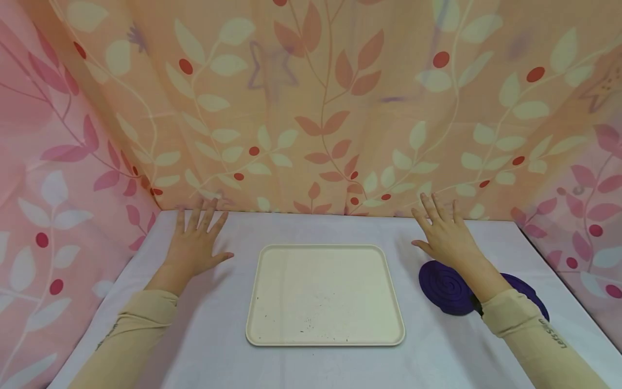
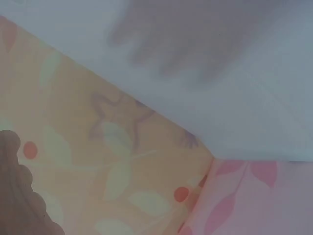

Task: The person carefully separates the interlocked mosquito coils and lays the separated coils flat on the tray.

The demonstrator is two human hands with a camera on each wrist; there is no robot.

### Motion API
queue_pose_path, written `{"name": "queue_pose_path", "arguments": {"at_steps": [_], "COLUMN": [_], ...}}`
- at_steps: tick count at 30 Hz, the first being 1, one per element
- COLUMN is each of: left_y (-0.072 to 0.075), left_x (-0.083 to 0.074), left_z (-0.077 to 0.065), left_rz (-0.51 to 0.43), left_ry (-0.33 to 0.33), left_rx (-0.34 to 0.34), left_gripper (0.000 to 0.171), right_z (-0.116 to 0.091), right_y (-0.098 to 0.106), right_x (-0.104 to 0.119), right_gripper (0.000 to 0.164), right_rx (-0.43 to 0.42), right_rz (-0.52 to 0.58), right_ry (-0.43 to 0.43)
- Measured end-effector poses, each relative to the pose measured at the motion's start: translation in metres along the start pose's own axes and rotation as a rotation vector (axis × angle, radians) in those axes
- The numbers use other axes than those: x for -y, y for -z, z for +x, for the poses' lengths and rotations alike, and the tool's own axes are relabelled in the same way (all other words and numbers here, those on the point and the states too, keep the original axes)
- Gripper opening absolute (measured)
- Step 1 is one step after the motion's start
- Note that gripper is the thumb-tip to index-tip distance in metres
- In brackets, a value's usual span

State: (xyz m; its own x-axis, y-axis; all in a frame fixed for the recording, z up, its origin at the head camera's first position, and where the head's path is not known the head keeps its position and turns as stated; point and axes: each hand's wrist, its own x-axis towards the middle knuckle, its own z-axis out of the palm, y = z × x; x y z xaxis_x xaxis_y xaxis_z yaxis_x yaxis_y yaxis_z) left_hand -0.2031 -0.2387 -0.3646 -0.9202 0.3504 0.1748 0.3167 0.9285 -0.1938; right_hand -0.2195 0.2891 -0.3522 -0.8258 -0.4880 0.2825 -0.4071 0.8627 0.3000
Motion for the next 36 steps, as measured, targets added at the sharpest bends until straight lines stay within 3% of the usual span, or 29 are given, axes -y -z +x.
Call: {"name": "queue_pose_path", "arguments": {"at_steps": [7,11,14,18,24,29,32,36], "left_y": [0.005,0.002,-0.003,0.000,0.007,0.007,0.008,0.007], "left_x": [-0.014,-0.028,-0.044,-0.072,-0.124,-0.169,-0.194,-0.225], "left_z": [0.001,0.004,0.007,0.007,0.004,0.002,0.001,0.002], "left_rz": [-0.021,-0.066,-0.102,-0.161,-0.336,-0.503,-0.656,-0.792], "left_ry": [-0.005,0.004,-0.004,-0.039,-0.112,-0.148,-0.134,-0.124], "left_rx": [0.021,0.023,-0.014,-0.093,-0.198,-0.188,-0.165,-0.164], "left_gripper": [0.090,0.089,0.089,0.088,0.074,0.053,0.043,0.031], "right_z": [-0.005,-0.009,-0.014,-0.022,-0.038,-0.051,-0.058,-0.069], "right_y": [-0.003,-0.006,-0.007,-0.008,-0.011,-0.015,-0.017,-0.018], "right_x": [0.002,0.006,0.011,0.014,0.015,0.017,0.017,0.014], "right_gripper": [0.074,0.070,0.066,0.063,0.051,0.037,0.033,0.032], "right_rx": [0.046,0.092,0.059,-0.004,-0.126,-0.271,-0.290,-0.263], "right_rz": [0.056,0.187,0.287,0.412,0.566,0.688,0.737,0.789], "right_ry": [-0.030,-0.079,-0.117,-0.182,-0.317,-0.434,-0.515,-0.597]}}
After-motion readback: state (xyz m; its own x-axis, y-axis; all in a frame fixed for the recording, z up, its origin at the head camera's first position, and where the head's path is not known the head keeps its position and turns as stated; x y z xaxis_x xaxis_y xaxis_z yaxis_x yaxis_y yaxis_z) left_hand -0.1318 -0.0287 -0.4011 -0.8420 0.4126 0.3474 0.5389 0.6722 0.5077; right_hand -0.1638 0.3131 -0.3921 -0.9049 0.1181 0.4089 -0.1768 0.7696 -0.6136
